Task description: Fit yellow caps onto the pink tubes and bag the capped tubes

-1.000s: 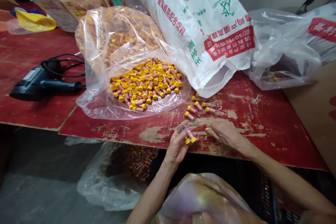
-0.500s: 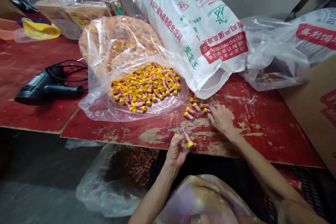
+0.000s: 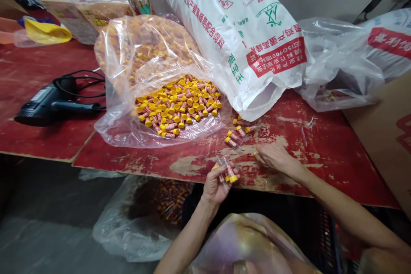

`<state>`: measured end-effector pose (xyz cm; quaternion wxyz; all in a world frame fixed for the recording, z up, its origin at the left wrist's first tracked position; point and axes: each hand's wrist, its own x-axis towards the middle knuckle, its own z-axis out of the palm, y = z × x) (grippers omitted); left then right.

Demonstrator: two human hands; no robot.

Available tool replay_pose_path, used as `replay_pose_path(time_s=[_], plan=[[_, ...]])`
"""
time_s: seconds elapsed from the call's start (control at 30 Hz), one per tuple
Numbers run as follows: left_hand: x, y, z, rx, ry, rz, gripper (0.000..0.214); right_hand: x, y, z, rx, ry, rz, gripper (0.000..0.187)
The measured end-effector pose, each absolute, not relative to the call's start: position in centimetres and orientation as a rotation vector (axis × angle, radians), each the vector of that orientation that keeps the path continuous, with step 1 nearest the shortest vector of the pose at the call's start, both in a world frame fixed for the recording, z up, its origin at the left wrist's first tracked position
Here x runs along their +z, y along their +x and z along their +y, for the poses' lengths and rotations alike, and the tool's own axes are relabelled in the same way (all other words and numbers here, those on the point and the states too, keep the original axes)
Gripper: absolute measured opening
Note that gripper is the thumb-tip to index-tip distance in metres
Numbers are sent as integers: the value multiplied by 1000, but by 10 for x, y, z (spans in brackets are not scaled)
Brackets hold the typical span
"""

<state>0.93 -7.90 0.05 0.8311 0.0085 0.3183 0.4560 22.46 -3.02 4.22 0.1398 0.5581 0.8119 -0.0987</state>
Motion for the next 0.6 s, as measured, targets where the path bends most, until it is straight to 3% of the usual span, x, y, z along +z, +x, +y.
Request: replay_pose_path(time_s=[0.2,0.33,0.47,0.6], plan=[[0,9,-81,1010,-42,652,39,42,231,-32,-461,1537,2581,26],[-4,14,-85,1059,-71,617,35,49,198,-65,-729,1784,2881,32],[-7,17,-88,1117,-50,618,38,50,151,-98,-621,1812,2917,37],[-6,12,-89,1082,0,634,38,49,160,-78,-620,1680,3026,35]])
